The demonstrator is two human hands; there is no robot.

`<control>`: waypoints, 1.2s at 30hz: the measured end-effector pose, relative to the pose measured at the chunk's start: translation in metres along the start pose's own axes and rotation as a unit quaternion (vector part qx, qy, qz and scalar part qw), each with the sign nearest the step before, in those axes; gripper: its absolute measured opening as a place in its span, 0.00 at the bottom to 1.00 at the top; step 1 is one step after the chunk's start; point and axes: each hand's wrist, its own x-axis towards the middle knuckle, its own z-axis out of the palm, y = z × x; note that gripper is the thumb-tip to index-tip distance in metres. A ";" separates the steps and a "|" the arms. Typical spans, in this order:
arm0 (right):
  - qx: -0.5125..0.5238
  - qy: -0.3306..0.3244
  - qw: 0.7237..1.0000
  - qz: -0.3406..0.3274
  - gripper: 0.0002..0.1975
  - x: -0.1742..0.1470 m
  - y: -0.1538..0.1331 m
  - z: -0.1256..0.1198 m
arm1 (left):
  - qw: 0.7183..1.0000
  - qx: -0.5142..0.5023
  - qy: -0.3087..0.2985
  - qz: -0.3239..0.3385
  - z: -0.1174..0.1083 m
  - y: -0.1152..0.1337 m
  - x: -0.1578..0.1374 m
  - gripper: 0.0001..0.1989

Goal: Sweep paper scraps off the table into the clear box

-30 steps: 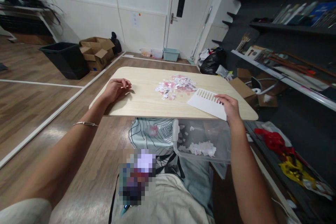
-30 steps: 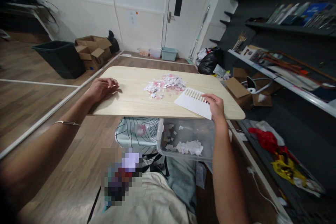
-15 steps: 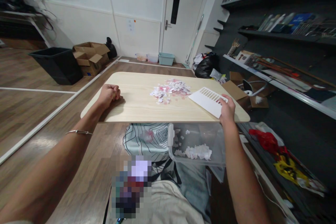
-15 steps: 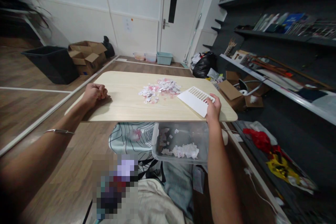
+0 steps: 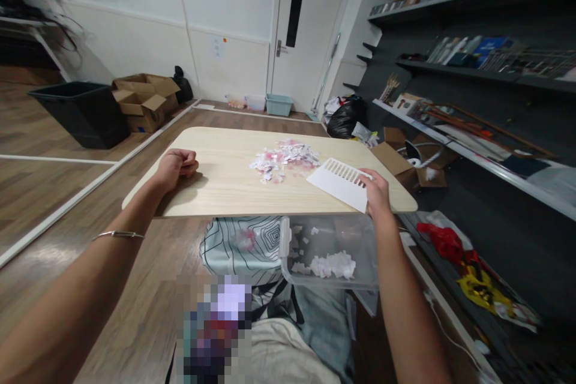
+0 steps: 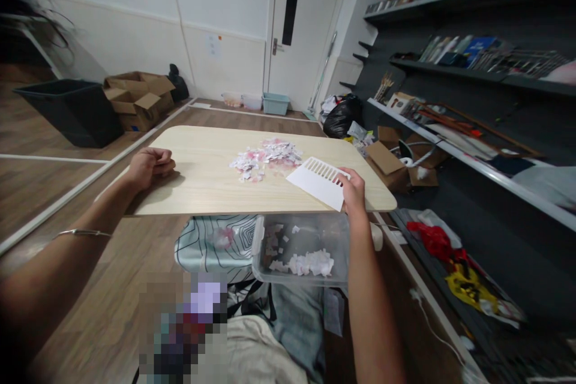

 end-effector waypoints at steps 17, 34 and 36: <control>-0.077 0.061 0.991 -0.089 0.30 -0.011 -0.008 -0.004 | 0.998 -0.063 0.006 0.000 0.003 0.000 0.000 0.12; -0.255 0.056 0.954 -0.148 0.31 -0.120 -0.003 -0.012 | 0.997 -0.016 0.065 0.047 0.005 -0.003 0.004 0.13; -0.248 0.046 0.957 -0.145 0.30 -0.130 -0.004 -0.010 | 0.993 0.015 0.102 0.061 0.004 -0.005 0.005 0.11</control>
